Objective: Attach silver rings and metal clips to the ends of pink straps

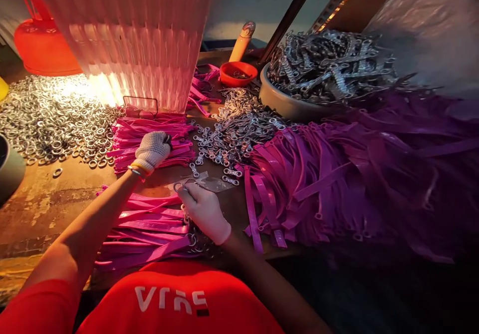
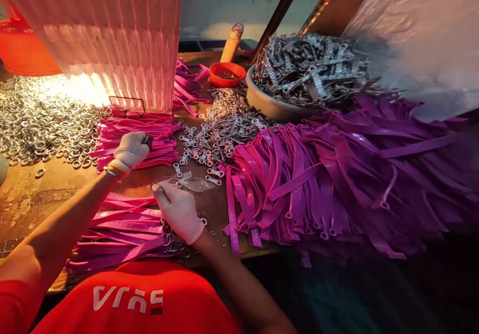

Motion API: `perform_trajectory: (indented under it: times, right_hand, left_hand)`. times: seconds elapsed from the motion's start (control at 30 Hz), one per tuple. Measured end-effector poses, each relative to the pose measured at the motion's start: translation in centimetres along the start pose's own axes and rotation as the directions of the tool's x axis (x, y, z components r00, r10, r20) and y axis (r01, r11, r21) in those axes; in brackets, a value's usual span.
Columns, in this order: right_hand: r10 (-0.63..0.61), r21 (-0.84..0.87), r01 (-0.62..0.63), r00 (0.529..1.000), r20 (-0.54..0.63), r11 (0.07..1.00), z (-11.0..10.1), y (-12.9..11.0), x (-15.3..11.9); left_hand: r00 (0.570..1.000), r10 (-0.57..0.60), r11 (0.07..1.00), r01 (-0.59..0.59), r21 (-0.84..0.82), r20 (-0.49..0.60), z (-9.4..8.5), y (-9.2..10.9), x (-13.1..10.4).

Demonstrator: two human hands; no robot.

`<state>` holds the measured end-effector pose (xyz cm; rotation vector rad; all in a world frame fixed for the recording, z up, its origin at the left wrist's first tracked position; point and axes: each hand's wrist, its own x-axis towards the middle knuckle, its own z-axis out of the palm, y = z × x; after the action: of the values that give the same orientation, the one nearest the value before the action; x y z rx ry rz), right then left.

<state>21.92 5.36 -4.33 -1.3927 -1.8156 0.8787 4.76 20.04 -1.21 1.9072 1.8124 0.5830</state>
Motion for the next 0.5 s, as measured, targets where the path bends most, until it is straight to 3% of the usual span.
perform_trajectory:
  times: [0.07, 0.17, 0.23, 0.33, 0.4, 0.43, 0.5]
  right_hand:
    - [-0.004, -0.002, 0.004, 1.000, 0.009, 1.000, -0.2, 0.1, -0.3]
    - [0.011, -0.010, -0.011, 0.999, 0.032, 1.000, -0.6, 0.3, -0.5]
    - [0.030, -0.003, -0.030, 0.999, 0.026, 1.000, -1.0, 0.5, -0.5]
    - [0.020, 0.030, -0.019, 1.000, -0.005, 0.999, -1.4, 0.6, -0.3]
    - [-0.053, 0.036, 0.054, 0.998, -0.025, 0.998, -1.5, 0.5, -0.1]
    - [-0.097, 0.026, 0.098, 0.995, -0.032, 0.995, -1.5, 0.4, 0.0]
    - [-0.162, -0.006, 0.162, 0.987, -0.016, 0.987, -1.2, 0.0, 0.2]
  left_hand:
    - [1.000, 0.006, 0.999, -0.007, 0.054, 0.010, 1.2, 0.6, 1.7]
    - [1.000, 0.024, 0.995, -0.025, 0.099, 0.004, 2.9, 1.1, 2.1]
    - [0.998, 0.052, 0.994, -0.050, 0.097, -0.022, 3.3, 1.1, 1.2]
    - [0.993, 0.100, 0.993, -0.095, 0.072, -0.057, 2.1, 0.6, -1.5]
    - [0.996, 0.090, 0.994, -0.091, -0.059, -0.013, 0.6, 0.0, -4.3]
    - [0.997, 0.058, 0.971, -0.044, -0.234, 0.054, -0.1, -0.3, -6.0]
    - [0.976, -0.011, 0.831, 0.129, -0.542, 0.217, -1.2, -0.8, -9.5]
